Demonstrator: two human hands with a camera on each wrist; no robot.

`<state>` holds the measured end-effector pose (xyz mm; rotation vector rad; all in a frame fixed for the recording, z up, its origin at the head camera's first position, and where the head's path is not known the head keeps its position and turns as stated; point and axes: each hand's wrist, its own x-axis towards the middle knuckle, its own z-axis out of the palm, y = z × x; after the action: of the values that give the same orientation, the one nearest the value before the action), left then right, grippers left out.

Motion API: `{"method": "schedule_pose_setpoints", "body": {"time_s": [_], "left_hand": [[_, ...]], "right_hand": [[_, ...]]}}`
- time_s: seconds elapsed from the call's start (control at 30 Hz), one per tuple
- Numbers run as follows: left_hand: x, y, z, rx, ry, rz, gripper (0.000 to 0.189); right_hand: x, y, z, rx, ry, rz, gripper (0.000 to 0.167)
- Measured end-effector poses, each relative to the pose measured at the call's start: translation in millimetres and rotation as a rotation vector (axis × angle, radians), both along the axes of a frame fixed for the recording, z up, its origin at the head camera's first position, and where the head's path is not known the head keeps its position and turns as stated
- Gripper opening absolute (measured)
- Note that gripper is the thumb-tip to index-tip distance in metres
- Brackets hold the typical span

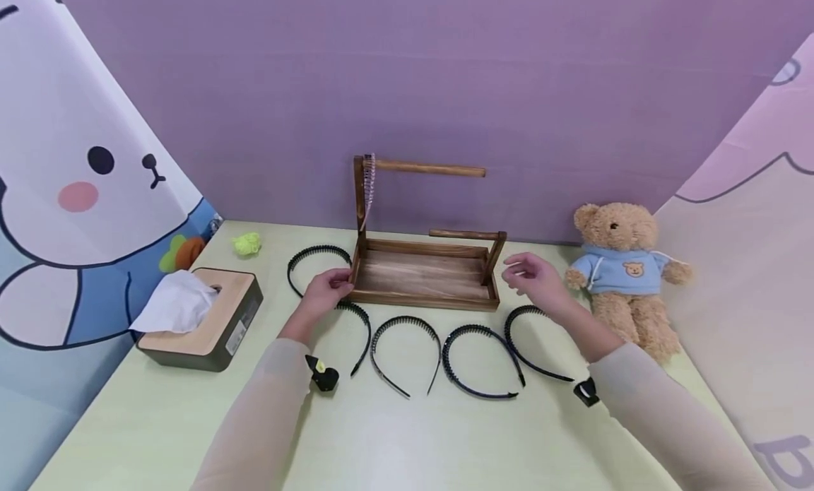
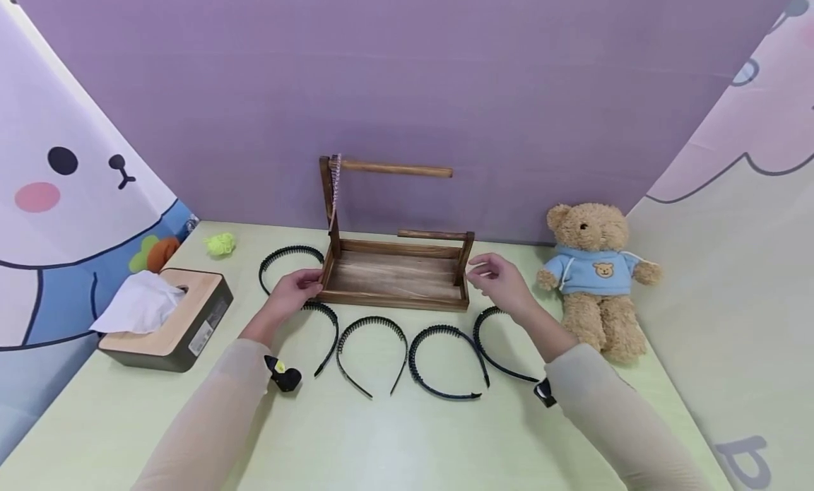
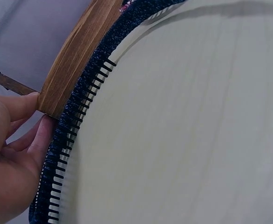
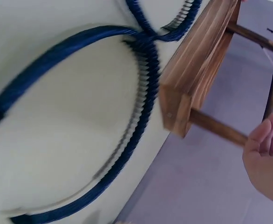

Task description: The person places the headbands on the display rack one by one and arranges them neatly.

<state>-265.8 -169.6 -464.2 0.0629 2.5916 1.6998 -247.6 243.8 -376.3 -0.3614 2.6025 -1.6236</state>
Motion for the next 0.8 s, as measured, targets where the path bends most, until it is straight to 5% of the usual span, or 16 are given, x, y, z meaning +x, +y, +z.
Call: {"method": "schedule_pose_setpoints", "body": {"time_s": [0.33, 0.8], "left_hand": [[-1.4, -0.2, -1.7, 0.004, -0.025, 0.015, 0.041], [-1.7, -0.2, -2.5, 0.034, -0.027, 0.017, 0.041]], "right_hand": [[19.7, 31.4, -17.0, 0.122, -0.168, 0.147, 0.040], [20.1, 41.3, -52.4, 0.142, -0.318, 0.316, 0.040]]}}
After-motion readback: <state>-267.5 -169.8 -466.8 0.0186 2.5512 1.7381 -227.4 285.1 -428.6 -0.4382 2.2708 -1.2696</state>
